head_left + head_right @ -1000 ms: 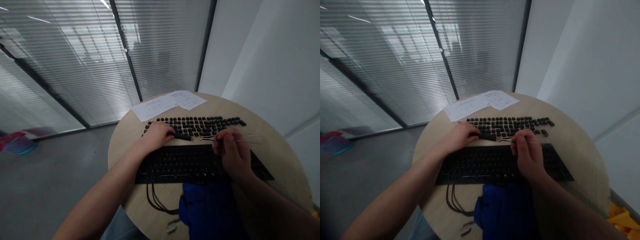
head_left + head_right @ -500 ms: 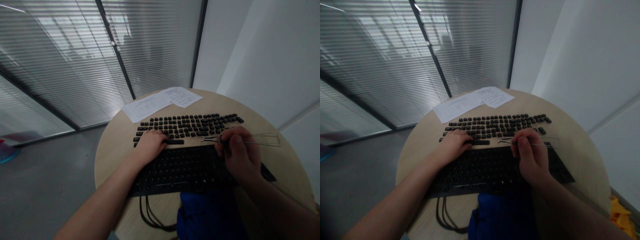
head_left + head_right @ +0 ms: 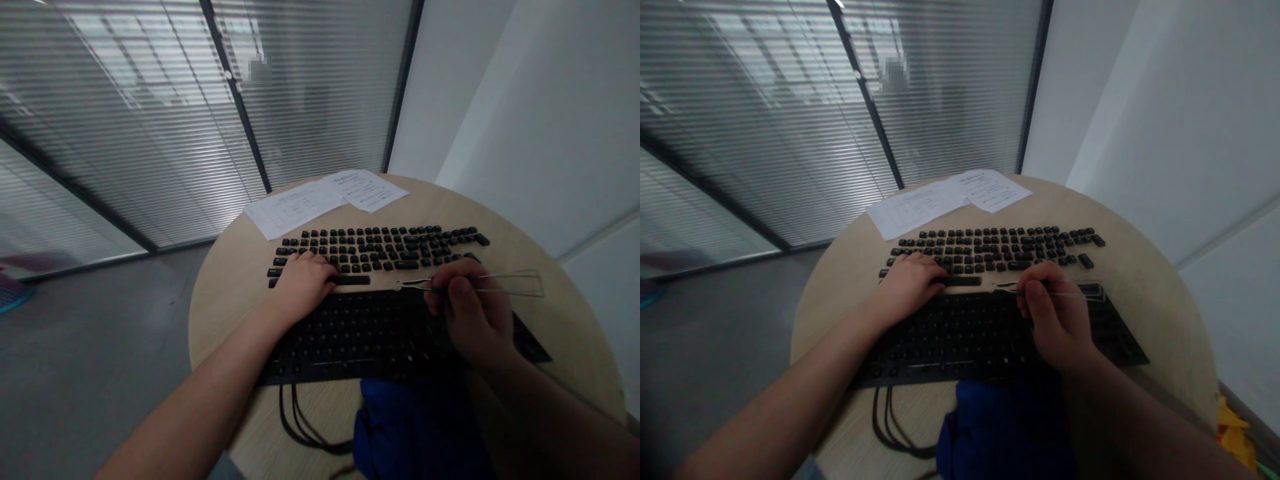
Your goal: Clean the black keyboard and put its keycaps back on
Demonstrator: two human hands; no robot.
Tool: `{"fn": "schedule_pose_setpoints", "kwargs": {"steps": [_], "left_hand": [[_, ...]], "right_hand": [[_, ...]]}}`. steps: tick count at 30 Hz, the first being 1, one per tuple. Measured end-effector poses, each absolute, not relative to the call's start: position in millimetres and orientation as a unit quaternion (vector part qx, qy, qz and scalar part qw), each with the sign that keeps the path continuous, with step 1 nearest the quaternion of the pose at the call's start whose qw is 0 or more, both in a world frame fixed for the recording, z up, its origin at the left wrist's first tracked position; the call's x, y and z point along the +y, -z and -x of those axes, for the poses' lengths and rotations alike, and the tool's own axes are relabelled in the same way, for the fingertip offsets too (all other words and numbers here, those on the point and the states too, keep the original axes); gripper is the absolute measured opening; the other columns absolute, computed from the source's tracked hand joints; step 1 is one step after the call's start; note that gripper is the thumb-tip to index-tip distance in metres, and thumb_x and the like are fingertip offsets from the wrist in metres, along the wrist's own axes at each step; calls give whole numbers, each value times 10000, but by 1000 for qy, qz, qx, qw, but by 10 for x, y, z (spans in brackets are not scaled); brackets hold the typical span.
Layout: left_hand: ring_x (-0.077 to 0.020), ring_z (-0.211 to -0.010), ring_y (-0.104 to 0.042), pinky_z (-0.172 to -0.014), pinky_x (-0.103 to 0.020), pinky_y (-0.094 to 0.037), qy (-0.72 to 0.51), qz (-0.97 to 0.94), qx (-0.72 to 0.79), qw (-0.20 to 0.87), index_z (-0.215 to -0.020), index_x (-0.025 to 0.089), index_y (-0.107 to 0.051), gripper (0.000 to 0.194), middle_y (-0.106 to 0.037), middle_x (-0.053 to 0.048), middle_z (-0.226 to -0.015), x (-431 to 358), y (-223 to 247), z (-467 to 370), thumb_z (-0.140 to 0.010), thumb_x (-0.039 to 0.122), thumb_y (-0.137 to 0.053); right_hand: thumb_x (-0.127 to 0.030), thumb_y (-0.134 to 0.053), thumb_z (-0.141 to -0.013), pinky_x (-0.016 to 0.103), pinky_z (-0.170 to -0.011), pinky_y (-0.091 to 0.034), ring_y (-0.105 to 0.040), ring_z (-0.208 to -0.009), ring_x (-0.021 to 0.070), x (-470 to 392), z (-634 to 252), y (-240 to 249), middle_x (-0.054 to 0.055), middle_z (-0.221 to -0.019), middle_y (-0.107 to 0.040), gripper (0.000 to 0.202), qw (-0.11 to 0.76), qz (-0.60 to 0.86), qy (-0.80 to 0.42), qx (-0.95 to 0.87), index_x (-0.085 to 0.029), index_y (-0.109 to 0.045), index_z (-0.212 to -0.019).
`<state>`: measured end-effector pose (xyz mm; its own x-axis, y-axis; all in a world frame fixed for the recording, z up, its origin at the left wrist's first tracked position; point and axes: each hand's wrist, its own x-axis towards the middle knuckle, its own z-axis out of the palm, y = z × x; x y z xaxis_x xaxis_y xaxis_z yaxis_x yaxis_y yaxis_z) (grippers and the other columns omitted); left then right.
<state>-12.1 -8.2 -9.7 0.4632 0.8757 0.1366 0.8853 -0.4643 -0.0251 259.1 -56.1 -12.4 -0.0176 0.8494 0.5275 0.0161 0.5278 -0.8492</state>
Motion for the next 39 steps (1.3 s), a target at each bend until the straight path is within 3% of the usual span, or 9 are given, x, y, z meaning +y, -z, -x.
{"fn": "schedule_pose_setpoints", "kwargs": {"steps": [21, 29, 33, 37, 39], "left_hand": [[-294, -1035, -628, -877, -435, -445, 64, 856, -512, 40, -1080, 237, -762, 206, -757, -66, -1058, -80, 91, 98, -900, 283, -674], [-258, -985, -644, -909, -418, -476, 241, 816, -522, 67, -1119, 200, -747, 233, -750, -89, -1034, -159, -211, 408, -941, 278, -618], [-185, -843, -671, -807, -321, -511, 304, 819, -480, -80, -982, 205, -766, 203, -755, -40, -925, -269, -371, 559, -931, 316, -604], [-149, -736, -657, -682, -264, -483, 167, 861, -408, -252, -891, 234, -775, 169, -734, 2, -821, -366, -412, 469, -866, 331, -639], [-136, -676, -633, -628, -255, -449, 99, 871, -390, -282, -884, 251, -778, 135, -708, 22, -766, -416, -411, 383, -835, 306, -664]], "right_hand": [[-488, -606, -984, 244, -443, -396, -520, -498, 126, -560, -2598, 113, -21, -614, -567, 290, 602, 347, -338, -635, -235, -626, -843], [-482, -579, -985, 297, -478, -378, -501, -518, 156, -594, -2602, 77, -7, -618, -560, 302, 611, 356, -343, -618, -245, -669, -822], [-497, -429, -1040, 342, -591, -432, -560, -648, 194, -619, -2615, -43, 37, -723, -616, 443, 575, 372, -267, -678, -247, -711, -808], [-398, -406, -1061, 410, -848, -488, -630, -920, 241, -614, -2631, -128, 65, -912, -675, 380, 498, 351, -154, -778, -257, -703, -869], [-336, -459, -1041, 418, -877, -495, -641, -955, 249, -605, -2634, -135, 65, -950, -692, 278, 450, 351, -125, -812, -264, -699, -920]]}}
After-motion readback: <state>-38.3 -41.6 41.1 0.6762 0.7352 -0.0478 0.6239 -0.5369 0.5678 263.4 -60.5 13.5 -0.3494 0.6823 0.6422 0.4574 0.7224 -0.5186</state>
